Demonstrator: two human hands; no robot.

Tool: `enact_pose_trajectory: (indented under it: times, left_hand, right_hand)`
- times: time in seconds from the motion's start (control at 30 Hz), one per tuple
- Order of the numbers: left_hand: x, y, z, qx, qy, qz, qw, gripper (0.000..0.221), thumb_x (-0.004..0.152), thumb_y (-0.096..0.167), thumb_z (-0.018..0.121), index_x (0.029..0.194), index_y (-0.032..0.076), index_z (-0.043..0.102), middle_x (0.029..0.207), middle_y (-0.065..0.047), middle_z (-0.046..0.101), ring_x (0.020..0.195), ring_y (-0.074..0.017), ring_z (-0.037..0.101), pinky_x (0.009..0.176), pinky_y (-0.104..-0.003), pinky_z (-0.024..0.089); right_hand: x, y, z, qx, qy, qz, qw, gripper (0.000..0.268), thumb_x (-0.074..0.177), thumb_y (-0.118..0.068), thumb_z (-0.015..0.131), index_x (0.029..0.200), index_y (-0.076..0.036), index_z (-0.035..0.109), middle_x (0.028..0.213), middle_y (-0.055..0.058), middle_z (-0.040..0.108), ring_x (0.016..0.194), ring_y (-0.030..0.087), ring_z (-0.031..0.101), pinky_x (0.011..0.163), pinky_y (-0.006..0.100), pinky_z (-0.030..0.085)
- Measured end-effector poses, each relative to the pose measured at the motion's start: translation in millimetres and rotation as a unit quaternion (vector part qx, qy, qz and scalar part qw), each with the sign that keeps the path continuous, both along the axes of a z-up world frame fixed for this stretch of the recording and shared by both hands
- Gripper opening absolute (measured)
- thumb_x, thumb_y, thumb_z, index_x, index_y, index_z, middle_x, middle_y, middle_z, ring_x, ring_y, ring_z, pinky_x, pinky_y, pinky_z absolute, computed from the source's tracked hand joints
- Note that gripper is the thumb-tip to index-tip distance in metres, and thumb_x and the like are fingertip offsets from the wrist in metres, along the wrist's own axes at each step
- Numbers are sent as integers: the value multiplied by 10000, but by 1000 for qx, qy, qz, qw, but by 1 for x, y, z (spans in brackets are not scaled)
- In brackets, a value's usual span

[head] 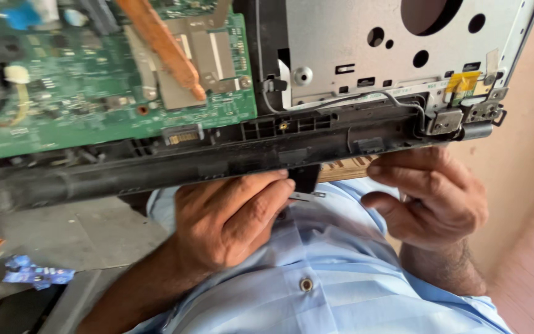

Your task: The person holds a laptop component, connects a small ribbon cable to it, and slides the component into its slot on the laptop motherboard.

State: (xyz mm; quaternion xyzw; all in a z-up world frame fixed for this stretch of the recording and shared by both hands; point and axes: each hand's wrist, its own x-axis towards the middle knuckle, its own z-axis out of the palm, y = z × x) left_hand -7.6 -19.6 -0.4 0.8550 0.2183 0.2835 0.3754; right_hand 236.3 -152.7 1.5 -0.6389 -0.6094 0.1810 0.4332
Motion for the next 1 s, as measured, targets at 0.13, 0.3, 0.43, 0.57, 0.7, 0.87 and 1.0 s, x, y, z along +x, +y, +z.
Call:
enact_pose_trajectory:
  times: [0.13, 0.3, 0.43, 0.57, 0.7, 0.87, 1.0]
  left_hand:
    - [8, -9, 9, -99, -50, 23, 994, 231, 928, 125, 829, 1075, 32, 676, 1045, -103, 746, 948, -229, 778, 800, -328, 627]
    - [6, -23, 5, -339, -180, -4, 923, 221, 1057, 160, 718, 1172, 43, 571, 1171, -145, 715, 1097, -257, 736, 1030, -372, 613]
    - [8, -42, -12, -504, -296, -33, 811, 238, 1095, 89, 701, 1251, 68, 522, 1205, -148, 666, 1213, -245, 663, 1245, -456, 498]
    - [7, -44, -14, -478, -262, -18, 838, 241, 1082, 78, 676, 1260, 77, 513, 1217, -150, 678, 1258, -269, 665, 1211, -463, 505]
    - [7, -42, -4, -467, -208, 25, 859, 264, 1035, 90, 698, 1233, 48, 529, 1239, -177, 680, 1284, -297, 656, 1148, -496, 521]
    - [13, -40, 1, -421, -207, -2, 883, 194, 1043, 122, 729, 1161, 21, 612, 1158, -136, 701, 1171, -254, 687, 1173, -506, 527]
    - [16, -39, -1, -433, -217, -6, 875, 202, 997, 150, 764, 1090, 24, 637, 1130, -127, 724, 1087, -253, 720, 1112, -506, 563]
  right_hand:
    - [-15, 21, 32, -69, -17, 58, 996, 408, 778, -264, 867, 1028, 10, 697, 987, 142, 729, 845, 212, 736, 676, 317, 590]
    - [-14, 25, 39, -98, 35, 92, 990, 329, 786, -135, 842, 1071, -18, 726, 1074, 114, 751, 933, 225, 770, 743, 315, 621]
    - [-10, 15, 39, -59, 110, 87, 988, 311, 818, -123, 866, 1080, -51, 715, 1066, 81, 743, 955, 202, 772, 786, 302, 636]
    - [-7, 12, 47, -39, 119, 91, 988, 296, 807, -80, 855, 1067, -51, 717, 1030, 74, 738, 902, 192, 768, 745, 298, 626]
    - [-3, 12, 55, -29, 77, 95, 992, 299, 775, -87, 876, 1032, -53, 728, 963, 67, 736, 784, 170, 740, 637, 298, 587]
    - [-6, 11, 58, -5, 70, 106, 992, 285, 803, -82, 863, 1030, -66, 691, 938, 41, 707, 780, 165, 732, 648, 315, 593]
    - [-3, 8, 62, -24, 82, 107, 991, 268, 800, -95, 859, 1009, -84, 691, 861, 19, 672, 748, 174, 717, 631, 335, 584]
